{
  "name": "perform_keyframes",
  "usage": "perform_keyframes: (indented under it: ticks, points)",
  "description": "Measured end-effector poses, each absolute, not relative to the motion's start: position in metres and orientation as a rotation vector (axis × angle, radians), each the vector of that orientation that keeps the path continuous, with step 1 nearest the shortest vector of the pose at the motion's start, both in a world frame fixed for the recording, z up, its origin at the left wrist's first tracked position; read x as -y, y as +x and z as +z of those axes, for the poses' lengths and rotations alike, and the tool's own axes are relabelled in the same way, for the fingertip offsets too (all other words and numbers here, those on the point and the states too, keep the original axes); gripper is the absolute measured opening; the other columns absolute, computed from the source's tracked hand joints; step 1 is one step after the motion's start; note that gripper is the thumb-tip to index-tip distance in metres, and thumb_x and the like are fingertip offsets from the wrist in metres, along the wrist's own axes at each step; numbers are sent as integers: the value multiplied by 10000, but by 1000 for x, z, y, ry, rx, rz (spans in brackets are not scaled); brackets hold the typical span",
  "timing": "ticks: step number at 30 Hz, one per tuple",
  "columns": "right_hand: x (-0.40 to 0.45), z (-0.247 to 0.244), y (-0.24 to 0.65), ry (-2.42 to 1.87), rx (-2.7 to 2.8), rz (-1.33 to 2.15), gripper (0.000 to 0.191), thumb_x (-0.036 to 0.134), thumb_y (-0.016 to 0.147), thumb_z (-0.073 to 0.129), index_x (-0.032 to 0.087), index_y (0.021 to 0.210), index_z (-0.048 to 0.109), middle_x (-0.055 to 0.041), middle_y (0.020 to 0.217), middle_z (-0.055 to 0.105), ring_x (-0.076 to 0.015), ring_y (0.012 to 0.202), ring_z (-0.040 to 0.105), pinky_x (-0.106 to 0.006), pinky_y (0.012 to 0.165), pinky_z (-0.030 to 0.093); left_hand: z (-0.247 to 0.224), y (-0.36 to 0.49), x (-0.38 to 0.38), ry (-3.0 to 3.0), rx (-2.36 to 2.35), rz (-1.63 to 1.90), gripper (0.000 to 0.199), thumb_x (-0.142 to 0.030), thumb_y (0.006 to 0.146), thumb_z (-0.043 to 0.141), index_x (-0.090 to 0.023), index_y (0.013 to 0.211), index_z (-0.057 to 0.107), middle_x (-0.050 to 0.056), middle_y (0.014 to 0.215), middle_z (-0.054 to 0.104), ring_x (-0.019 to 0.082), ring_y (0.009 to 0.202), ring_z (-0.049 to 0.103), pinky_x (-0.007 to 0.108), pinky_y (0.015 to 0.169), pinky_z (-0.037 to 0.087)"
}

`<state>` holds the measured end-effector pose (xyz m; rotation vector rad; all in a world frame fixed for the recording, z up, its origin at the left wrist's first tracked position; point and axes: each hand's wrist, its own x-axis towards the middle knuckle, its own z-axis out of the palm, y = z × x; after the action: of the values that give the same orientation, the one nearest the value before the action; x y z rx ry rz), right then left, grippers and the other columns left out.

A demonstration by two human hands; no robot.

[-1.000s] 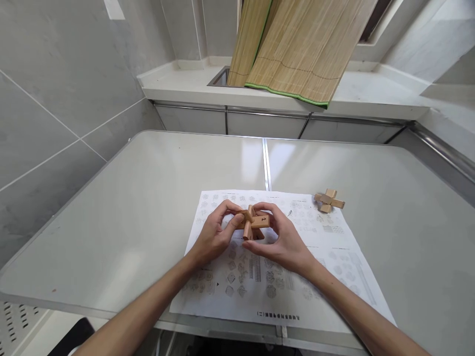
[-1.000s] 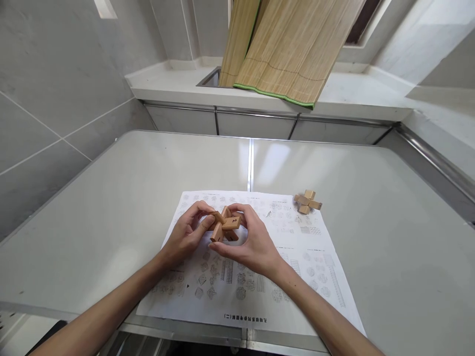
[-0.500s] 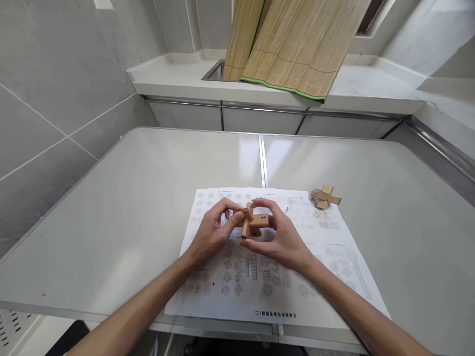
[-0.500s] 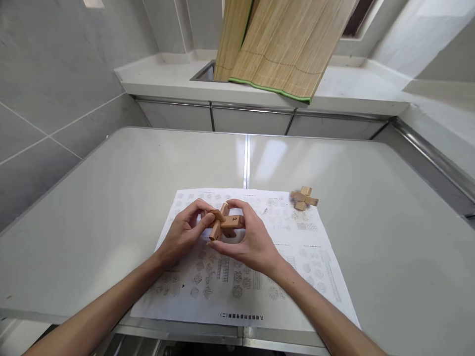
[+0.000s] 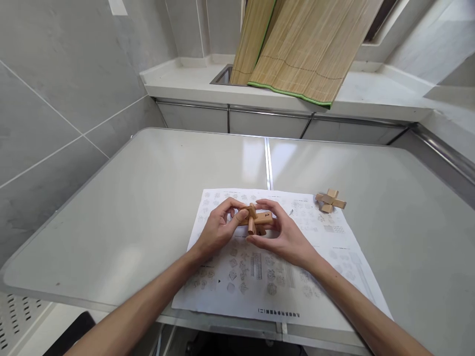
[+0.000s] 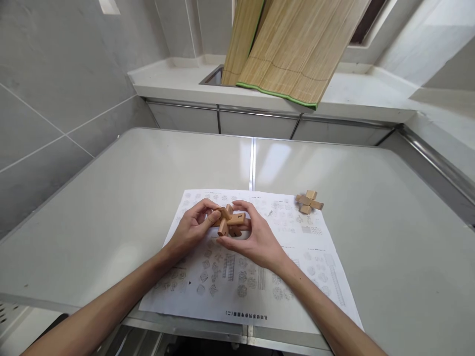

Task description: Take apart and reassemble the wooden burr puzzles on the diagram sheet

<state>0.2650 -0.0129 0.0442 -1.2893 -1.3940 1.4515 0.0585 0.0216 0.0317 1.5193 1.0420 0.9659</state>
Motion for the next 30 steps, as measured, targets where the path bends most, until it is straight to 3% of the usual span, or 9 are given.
perform_keyframes:
  ticks: [11, 20, 25, 30]
  points:
    - [14, 50, 265, -1342, 1498, 1355, 723, 428, 740, 920, 308, 1342, 539, -85, 1301, 714, -272, 1041, 746, -449, 911, 615, 30, 59, -21, 1472, -999, 980, 202, -415, 1013, 663, -217, 1031, 700, 60, 1018, 703, 218, 979, 651, 373, 926, 504]
    - [16, 51, 264, -1313, 1496, 1430, 678, 361, 759, 902, 298, 1311, 514, -42, 1035, 789, -281, 1020, 781, -453, 931, 609, 27, 56, -21, 1478, -967, 990, 203, -410, 1016, 667, -212, 1047, 700, 64, 1014, 716, 206, 965, 644, 362, 921, 485]
    - [18, 46, 264, -1323, 1518, 1338, 695, 356, 748, 910, 291, 1318, 519, -61, 1081, 796, -298, 1064, 775, -479, 983, 585, 28, 56, -22, 1479, -954, 994, 210, -409, 1016, 669, -203, 1050, 697, 62, 1013, 715, 194, 950, 639, 343, 908, 477]
    - [19, 44, 266, -1304, 1564, 1223, 724, 397, 743, 929, 298, 1334, 524, -100, 1299, 727, -316, 1150, 738, -503, 1047, 544, 37, 57, -20, 1460, -919, 992, 198, -402, 1014, 671, -205, 1017, 687, 63, 1064, 725, 191, 970, 656, 325, 897, 477]
